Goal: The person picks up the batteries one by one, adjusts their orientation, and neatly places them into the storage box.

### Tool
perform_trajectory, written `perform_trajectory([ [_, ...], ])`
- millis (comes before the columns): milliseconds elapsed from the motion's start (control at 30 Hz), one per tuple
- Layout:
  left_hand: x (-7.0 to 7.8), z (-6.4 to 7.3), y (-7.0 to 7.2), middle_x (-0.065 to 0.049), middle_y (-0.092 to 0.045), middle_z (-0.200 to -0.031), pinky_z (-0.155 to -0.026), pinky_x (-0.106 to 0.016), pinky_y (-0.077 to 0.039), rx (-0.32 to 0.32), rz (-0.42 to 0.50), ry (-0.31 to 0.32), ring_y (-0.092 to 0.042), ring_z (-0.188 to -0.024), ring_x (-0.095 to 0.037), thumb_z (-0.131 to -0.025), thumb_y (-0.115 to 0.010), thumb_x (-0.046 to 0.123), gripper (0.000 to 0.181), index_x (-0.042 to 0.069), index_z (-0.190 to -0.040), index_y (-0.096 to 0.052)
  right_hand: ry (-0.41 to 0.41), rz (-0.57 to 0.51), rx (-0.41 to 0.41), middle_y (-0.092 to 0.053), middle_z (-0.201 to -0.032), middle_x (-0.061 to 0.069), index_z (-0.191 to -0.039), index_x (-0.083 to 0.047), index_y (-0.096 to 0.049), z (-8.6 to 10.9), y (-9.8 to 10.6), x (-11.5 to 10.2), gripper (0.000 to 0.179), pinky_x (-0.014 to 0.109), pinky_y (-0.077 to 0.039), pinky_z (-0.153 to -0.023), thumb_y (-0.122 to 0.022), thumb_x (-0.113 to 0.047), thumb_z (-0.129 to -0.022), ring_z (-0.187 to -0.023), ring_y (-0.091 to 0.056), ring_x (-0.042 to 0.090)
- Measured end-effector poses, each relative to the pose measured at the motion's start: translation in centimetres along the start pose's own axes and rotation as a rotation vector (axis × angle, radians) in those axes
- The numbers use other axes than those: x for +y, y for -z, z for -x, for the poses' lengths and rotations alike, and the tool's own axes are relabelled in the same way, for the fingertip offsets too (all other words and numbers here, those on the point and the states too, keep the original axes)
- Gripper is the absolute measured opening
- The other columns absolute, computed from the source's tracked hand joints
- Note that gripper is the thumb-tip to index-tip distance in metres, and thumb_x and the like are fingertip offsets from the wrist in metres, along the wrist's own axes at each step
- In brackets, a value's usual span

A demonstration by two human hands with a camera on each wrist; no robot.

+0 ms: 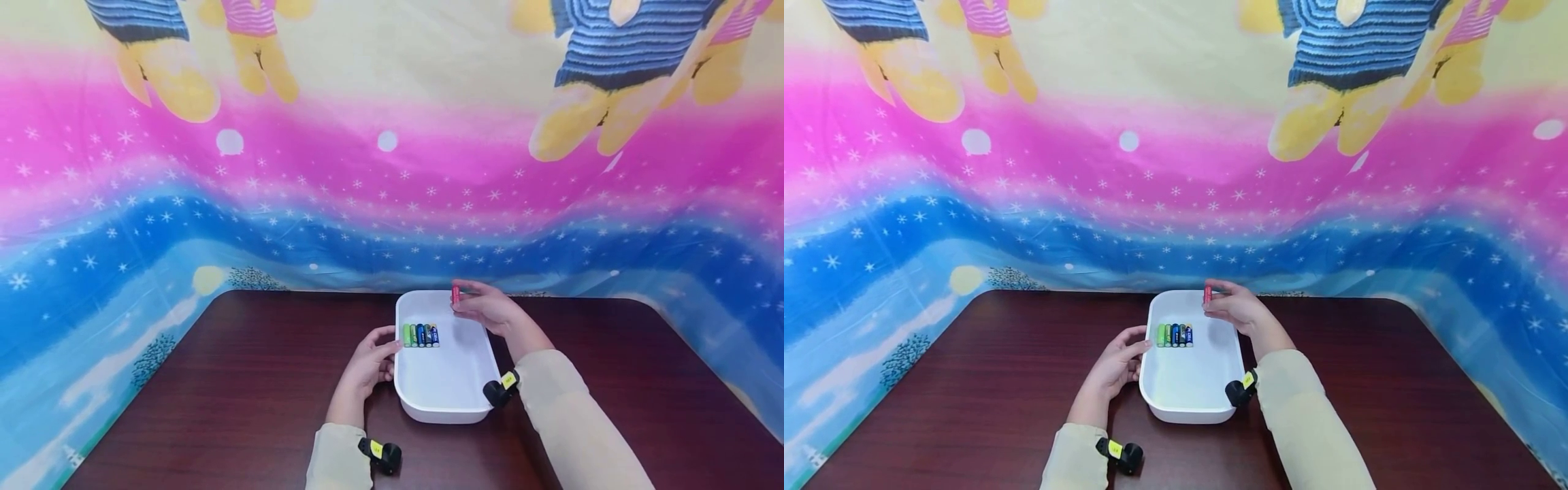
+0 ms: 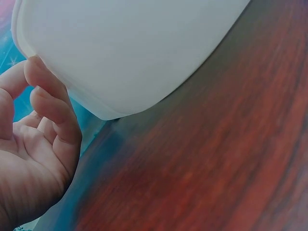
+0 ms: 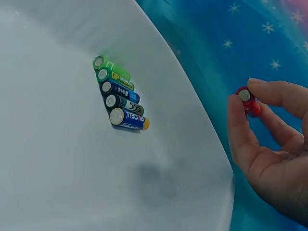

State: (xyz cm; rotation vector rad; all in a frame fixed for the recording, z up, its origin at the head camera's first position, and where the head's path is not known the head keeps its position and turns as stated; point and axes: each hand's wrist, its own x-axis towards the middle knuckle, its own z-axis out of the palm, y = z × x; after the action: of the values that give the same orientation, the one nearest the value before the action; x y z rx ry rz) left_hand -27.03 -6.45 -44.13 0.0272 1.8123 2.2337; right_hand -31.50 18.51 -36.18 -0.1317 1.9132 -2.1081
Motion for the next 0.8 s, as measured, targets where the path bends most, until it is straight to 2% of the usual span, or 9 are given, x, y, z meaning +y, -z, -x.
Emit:
perform_trajectory([
  [100, 0.0, 0.0, 0.0, -0.002, -0.053, -0.065, -0.042, -0.020, -0.039, 0.000, 0.001, 0.001, -0.045, -0.045, -0.010, -0.088, -0.062, 0.017, 0.048, 0.008, -0.131, -0.044, -0.017, -0.006, 0.004, -0.026, -0.139, 0.033, -0.144, 0.003, -0.024, -0.2, 0.0, 0.1, 0.070, 0.036, -0.046, -0.091, -0.056, 0.014, -0.082, -0.102, -0.058, 0.026],
  [200, 0.0, 0.0, 0.0, -0.002, -0.053, -0.065, -0.042, -0.020, -0.039, 0.000, 0.005, 0.003, -0.045, -0.045, -0.010, -0.087, -0.062, 0.017, 0.048, 0.008, -0.131, -0.044, -0.038, 0.011, 0.026, -0.030, -0.137, 0.032, -0.143, 0.002, -0.027, -0.5, -0.1, 0.3, 0.069, 0.036, -0.046, -0.090, -0.057, 0.015, -0.081, -0.109, -0.054, 0.032],
  [333, -0.1, 0.0, 0.0, -0.002, -0.052, -0.065, -0.042, -0.020, -0.038, -0.003, 0.008, 0.003, -0.044, -0.045, -0.010, -0.087, -0.062, 0.017, 0.048, 0.008, -0.131, -0.044, -0.064, 0.109, 0.057, -0.038, -0.129, 0.031, -0.140, 0.003, -0.033, -0.8, -0.4, 0.5, 0.067, 0.041, -0.044, -0.092, -0.058, 0.016, -0.079, -0.113, -0.048, 0.040],
  [467, -0.1, -0.1, 0.1, -0.002, -0.052, -0.065, -0.042, -0.020, -0.038, -0.005, 0.004, 0.000, -0.044, -0.045, -0.010, -0.088, -0.061, 0.017, 0.047, 0.007, -0.131, -0.044, -0.079, 0.225, 0.073, -0.043, -0.123, 0.029, -0.137, 0.006, -0.036, -1.1, -0.8, 0.7, 0.065, 0.046, -0.043, -0.093, -0.060, 0.015, -0.078, -0.102, -0.055, 0.036],
  [633, -0.2, -0.2, 0.1, -0.002, -0.052, -0.065, -0.042, -0.020, -0.038, -0.010, 0.007, 0.003, -0.044, -0.046, -0.010, -0.088, -0.061, 0.016, 0.047, 0.007, -0.131, -0.044, -0.101, 0.256, 0.080, -0.046, -0.119, 0.025, -0.136, 0.005, -0.039, -1.4, -1.1, 1.0, 0.064, 0.046, -0.043, -0.092, -0.061, 0.015, -0.077, -0.095, -0.058, 0.031],
  [800, -0.1, -0.3, 0.2, -0.001, -0.050, -0.065, -0.042, -0.020, -0.038, -0.011, 0.008, 0.002, -0.044, -0.045, -0.009, -0.088, -0.060, 0.016, 0.046, 0.008, -0.131, -0.044, -0.107, 0.309, 0.081, -0.048, -0.113, 0.023, -0.134, 0.005, -0.041, -1.7, -1.3, 1.3, 0.063, 0.042, -0.049, -0.085, -0.062, 0.015, -0.076, -0.090, -0.060, 0.030],
])
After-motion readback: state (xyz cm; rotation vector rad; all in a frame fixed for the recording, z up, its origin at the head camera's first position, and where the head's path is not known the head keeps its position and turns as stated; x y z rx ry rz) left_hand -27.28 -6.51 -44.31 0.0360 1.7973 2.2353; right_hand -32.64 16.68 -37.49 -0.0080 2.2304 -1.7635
